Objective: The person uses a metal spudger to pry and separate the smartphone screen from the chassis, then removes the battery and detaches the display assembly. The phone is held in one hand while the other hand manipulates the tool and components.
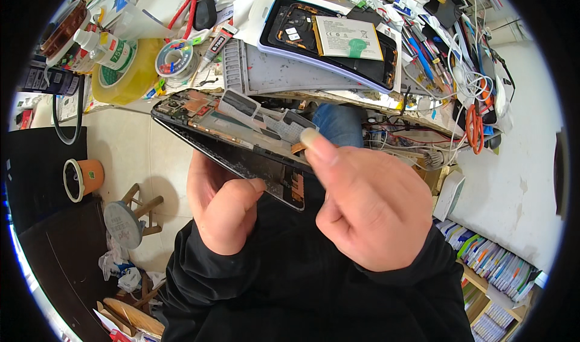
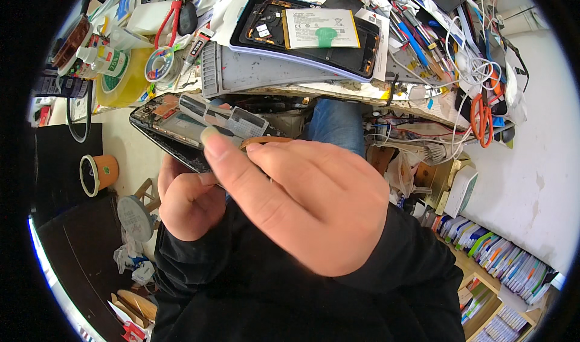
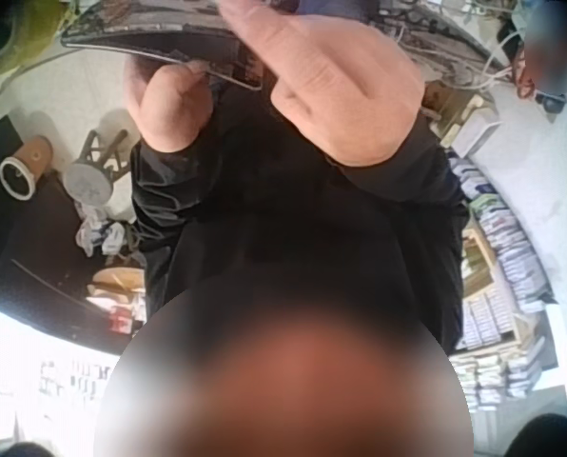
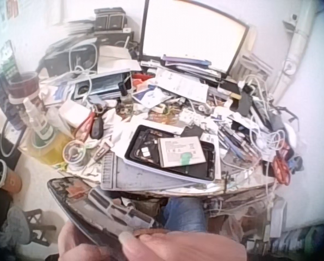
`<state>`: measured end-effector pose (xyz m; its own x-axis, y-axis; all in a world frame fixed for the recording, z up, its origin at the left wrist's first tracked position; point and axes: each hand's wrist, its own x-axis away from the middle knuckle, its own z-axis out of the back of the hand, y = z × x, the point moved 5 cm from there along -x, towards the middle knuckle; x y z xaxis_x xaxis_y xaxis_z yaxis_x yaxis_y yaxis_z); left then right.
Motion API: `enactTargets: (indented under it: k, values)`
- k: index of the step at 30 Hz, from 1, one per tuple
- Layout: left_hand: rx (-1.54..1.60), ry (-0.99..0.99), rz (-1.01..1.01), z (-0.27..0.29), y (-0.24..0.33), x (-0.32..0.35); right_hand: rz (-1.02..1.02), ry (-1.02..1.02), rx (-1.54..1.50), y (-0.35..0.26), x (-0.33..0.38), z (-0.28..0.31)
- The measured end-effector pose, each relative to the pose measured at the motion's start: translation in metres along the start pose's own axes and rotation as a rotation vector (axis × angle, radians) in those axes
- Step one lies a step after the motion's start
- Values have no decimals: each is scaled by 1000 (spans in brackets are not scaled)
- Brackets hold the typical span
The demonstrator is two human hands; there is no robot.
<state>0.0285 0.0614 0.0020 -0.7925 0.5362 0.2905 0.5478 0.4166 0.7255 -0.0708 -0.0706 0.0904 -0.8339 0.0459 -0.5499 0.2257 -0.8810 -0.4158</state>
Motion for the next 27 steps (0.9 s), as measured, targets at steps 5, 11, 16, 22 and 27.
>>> enactTargets:
  k: [5,11,16,22,27]
  values:
    - [44,-50,92,-1,-6,-1,65,-28,30,1,-2,5]
    - [257,-236,229,-3,-7,4,20,-10,74,8,-8,27]
    - [287,-349,322,0,-17,5,-35,2,62,9,-17,38]
    - [340,-388,580,-5,-24,13,-115,-5,33,25,-30,49]
    - [302,-366,655,-12,-31,17,-148,-9,-49,38,-35,50]
